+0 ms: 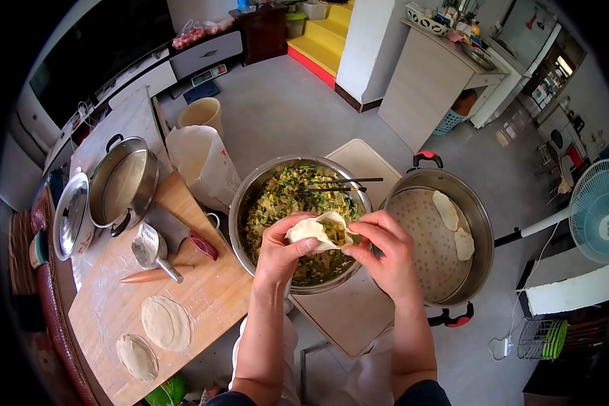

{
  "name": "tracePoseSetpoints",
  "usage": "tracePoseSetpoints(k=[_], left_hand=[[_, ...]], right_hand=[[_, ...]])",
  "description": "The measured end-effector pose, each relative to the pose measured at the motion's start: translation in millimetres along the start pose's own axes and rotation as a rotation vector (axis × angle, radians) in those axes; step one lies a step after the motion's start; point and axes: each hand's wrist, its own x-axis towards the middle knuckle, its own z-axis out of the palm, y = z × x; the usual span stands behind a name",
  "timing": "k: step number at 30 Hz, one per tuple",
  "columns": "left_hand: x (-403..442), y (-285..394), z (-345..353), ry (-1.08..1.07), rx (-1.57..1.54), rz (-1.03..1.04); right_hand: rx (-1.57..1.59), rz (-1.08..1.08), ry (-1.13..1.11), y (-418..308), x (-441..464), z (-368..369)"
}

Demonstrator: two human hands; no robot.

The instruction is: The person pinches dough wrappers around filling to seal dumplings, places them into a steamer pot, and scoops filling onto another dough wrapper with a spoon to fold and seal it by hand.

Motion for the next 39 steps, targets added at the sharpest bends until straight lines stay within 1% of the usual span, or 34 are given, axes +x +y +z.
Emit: tracePoseSetpoints(k=[3, 12, 15, 18, 21, 24, 30, 33, 39], left_hand=[[-0.3, 1.2, 2.6, -0.020, 0.014, 0.008], [-0.1, 2.6, 4.8, -0.096, 0.076, 0.043], [0.0, 5.0, 4.8, -0.125, 0.087, 0.051], [0.5, 8.8, 6.1, -0.155, 0.095, 0.060], [0.4, 9.4, 5.8, -0.167, 0.120, 0.061], [0.6, 8.8, 5.8, -0.162, 0.128, 0.057], [-0.5, 10.4, 13.9, -0.094, 0.157, 0.062], [-1.1, 10.6, 18.4, -0.041, 0.161, 0.097], [-2.7, 13.6, 24.0, -0.002, 0.173, 0.111]], right_hand=[[-0.068, -0.099, 0.045, 5.7, 0.7, 0.7], [-0.146, -0.234, 0.115, 12.2, 0.8, 5.8], [0.025, -0.079, 0.033, 10.5, -0.4, 1.8], [0.206, 0.124, 0.010, 12.5, -3.9, 3.9], [0.082, -0.038, 0.003, 8.0, 1.3, 1.6], [0.047, -0.111, 0.038, 12.5, 0.9, 4.0], [0.007, -0.121, 0.118, 13.4, -0.9, 11.2], [0.023, -0.075, 0.065, 7.8, -0.7, 6.8], [0.093, -0.089, 0.038, 10.6, -0.8, 3.7]])
